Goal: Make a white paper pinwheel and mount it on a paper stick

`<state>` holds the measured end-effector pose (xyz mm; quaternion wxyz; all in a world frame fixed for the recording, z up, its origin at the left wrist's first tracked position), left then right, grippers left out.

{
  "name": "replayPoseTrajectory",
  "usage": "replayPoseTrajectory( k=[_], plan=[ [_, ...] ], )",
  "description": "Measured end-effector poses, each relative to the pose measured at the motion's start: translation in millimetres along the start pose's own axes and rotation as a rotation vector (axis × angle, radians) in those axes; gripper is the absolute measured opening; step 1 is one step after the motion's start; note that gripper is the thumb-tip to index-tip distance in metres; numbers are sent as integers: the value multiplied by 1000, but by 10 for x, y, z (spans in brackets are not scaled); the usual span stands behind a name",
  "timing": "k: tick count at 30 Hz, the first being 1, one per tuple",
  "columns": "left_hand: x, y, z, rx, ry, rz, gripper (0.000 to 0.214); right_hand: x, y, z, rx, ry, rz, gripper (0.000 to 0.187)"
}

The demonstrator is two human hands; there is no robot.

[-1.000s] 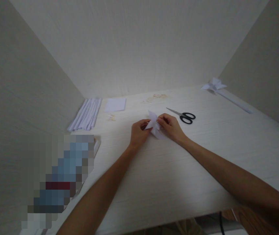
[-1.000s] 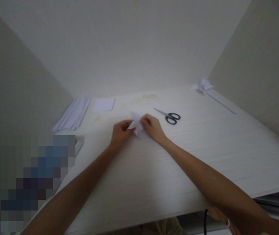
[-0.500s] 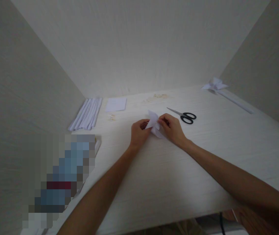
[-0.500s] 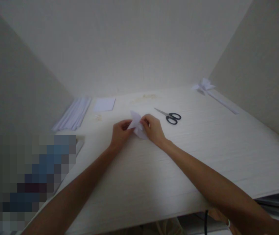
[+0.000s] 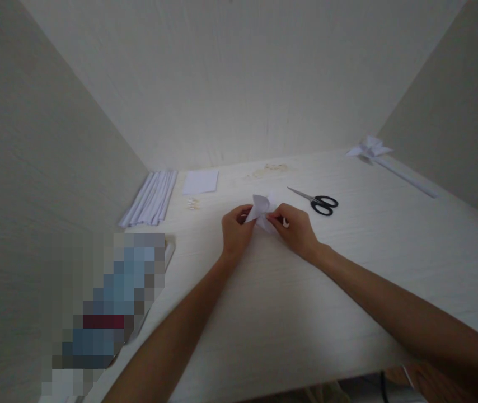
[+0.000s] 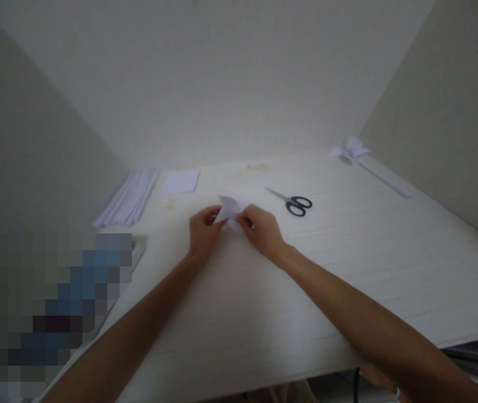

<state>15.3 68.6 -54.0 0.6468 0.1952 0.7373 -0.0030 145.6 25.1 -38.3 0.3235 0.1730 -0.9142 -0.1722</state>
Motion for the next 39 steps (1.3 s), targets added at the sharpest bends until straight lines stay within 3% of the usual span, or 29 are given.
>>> replayPoseTrajectory(
  k=[4, 10, 28, 39],
  plan=[
    [-52, -6, -7, -25, -33, 29, 17, 115, -26, 37, 32, -130, -71, 21],
    [-112, -19, 16, -21, -47, 67, 16, 211, -38, -16, -55, -321, -85, 29],
    [-103, -23, 27, -13, -38, 19, 19, 242, -31, -46, -96, -367, -85, 30],
    [-148, -45, -17, -65, 37, 22, 16, 332, -42, -23, -100, -435, -194, 26]
  ],
)
Point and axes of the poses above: each hand's wrist, its own y-axis towards the middle knuckle, its own z-axis out of the palm, x = y × z, the point moved 7 cm from there along y, towards the middle knuckle, and after that the axes turned 14 degrees about x, right-handed, at the moved point
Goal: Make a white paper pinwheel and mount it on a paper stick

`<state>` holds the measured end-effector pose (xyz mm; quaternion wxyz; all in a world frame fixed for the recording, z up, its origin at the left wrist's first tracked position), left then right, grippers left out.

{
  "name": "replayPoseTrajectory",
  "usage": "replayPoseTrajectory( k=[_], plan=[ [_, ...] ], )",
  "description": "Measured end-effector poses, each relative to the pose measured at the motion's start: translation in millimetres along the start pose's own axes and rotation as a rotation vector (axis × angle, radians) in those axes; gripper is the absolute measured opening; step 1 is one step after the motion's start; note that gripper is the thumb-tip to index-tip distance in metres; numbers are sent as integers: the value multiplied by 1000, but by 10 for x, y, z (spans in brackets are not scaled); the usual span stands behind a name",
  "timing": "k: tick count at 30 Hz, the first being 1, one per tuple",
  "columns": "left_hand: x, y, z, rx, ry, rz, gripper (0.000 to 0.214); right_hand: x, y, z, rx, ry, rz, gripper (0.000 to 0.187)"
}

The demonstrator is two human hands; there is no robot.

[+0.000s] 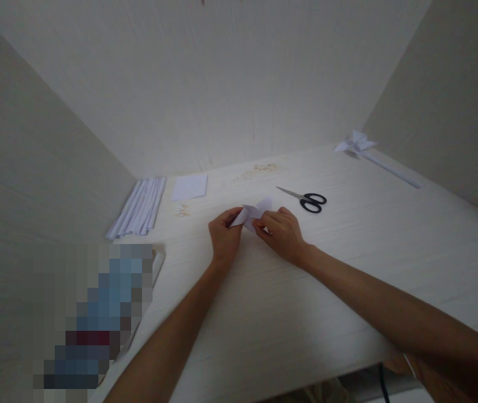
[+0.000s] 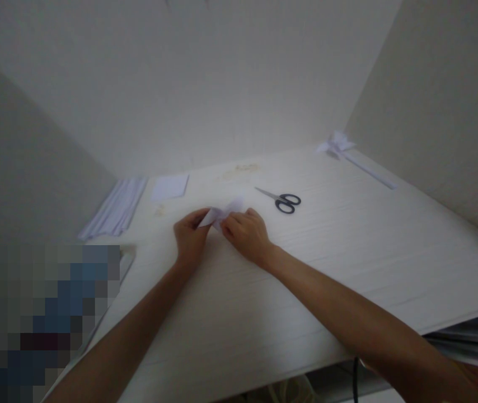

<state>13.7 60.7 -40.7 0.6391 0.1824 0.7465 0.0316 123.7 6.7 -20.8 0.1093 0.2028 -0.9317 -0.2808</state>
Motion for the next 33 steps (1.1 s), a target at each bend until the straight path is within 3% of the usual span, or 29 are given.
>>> replayPoseTrajectory(
  k=[14, 22, 33],
  plan=[
    [3, 7, 1, -8, -2, 31, 17, 26, -34, -89, -153, -38, -10, 25],
    [-12, -4, 3, -8, 32, 37, 16, 17, -16, -34, -98, -21, -14, 26],
    [-65, -45, 34, 16, 243, 96, 25, -6, -1, 38, -3, -16, 27, 23]
  ],
)
Point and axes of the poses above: each hand's wrist, its own y-axis towards the middle knuckle, its own z-axis out of the palm, x = y × z, the point moved 7 cm from there along y, towards the middle knuckle, and after that the axes turned 14 degrees about x, right-handed, at the moved point
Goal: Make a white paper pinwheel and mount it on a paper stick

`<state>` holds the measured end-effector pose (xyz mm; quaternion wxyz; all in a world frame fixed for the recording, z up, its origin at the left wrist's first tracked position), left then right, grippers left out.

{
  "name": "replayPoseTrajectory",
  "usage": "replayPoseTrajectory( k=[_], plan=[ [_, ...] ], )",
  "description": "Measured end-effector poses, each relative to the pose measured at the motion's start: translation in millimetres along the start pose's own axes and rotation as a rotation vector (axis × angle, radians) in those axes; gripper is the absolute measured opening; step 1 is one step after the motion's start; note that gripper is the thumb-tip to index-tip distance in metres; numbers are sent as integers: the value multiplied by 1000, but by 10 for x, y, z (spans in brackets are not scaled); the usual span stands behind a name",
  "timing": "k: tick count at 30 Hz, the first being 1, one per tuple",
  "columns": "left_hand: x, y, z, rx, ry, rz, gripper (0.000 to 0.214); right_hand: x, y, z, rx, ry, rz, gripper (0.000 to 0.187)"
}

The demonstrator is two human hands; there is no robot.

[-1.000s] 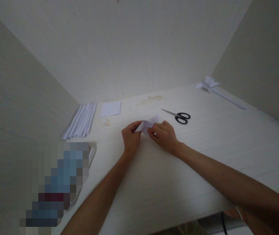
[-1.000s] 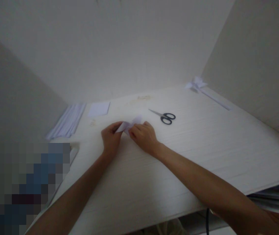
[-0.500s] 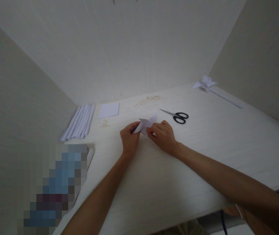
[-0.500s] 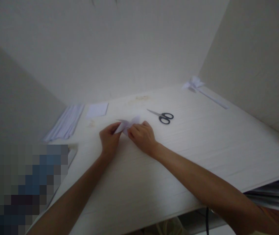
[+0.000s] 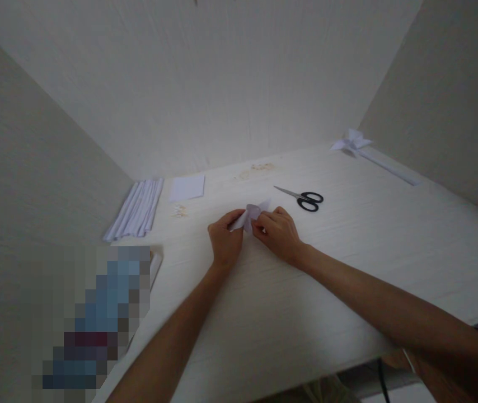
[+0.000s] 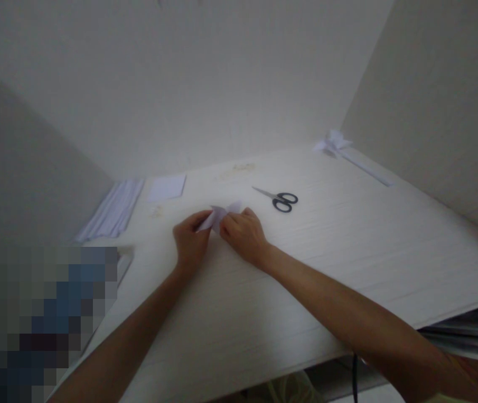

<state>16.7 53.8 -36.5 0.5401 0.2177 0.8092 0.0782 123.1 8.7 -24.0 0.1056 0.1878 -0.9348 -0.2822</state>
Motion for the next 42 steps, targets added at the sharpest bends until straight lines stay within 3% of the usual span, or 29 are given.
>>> replayPoseTrajectory(
  k=[22, 42],
  plan=[
    [71, 25, 37, 34, -131, -83, 18, 10, -5, -29, -29, -54, 12, 23],
    [117, 36, 58, 64, -234, -104, 19, -80, 15, -13, 7, -13, 125, 23]
  ],
)
Point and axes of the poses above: each hand's wrist, its own y-axis towards the middle knuckle, its own z-axis out of the palm, x = y × z, the point moved 7 cm from there along y, towards the middle knuckle, and after that the axes turned 14 degrees about x, right-handed, at the moved point
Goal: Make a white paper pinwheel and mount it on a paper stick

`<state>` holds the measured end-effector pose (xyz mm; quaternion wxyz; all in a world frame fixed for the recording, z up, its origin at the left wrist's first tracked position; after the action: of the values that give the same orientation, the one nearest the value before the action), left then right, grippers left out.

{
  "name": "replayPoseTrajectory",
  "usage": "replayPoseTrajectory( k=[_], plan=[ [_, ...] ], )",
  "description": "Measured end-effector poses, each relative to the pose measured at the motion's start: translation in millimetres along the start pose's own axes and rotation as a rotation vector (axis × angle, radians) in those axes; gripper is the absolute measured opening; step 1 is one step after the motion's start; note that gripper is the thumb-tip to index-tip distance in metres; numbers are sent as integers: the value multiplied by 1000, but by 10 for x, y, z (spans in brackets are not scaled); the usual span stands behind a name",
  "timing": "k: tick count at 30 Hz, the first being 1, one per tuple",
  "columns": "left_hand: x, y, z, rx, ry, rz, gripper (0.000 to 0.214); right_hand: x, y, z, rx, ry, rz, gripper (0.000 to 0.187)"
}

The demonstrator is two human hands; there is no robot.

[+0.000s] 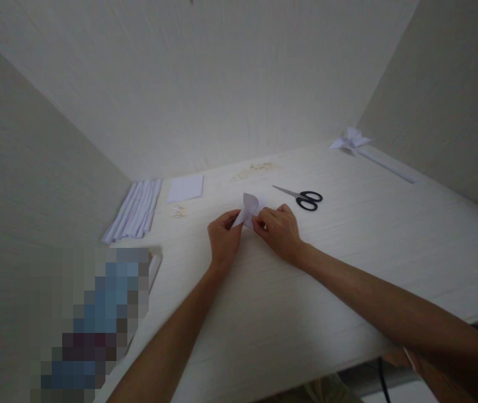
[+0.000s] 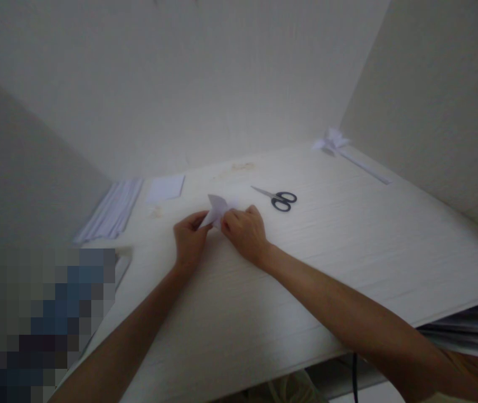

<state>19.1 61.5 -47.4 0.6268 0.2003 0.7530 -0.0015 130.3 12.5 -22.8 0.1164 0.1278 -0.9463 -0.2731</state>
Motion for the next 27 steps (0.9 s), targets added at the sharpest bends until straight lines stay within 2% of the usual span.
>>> replayPoseTrajectory(
  k=[9, 20, 27],
  plan=[
    [19, 4, 0, -5, -18, 0, 19, -3, 10, 10, 31, 0, 10, 24],
    [48, 27, -15, -14, -69, 0, 18, 15, 0, 22, 37, 23, -47, 25],
    [-10, -5, -34, -60, -10, -6, 18, 46, 1, 36, 69, 16, -79, 24]
  ],
)
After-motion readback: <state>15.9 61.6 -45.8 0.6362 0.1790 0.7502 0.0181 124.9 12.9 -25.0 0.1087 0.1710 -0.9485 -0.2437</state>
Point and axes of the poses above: each hand's wrist, its own y-axis towards the middle knuckle, its own z-axis out of the palm, x = y × z, the point moved 7 cm from there along y, towards the middle knuckle, and after that the axes turned 14 degrees about x, right-handed, at the moved point
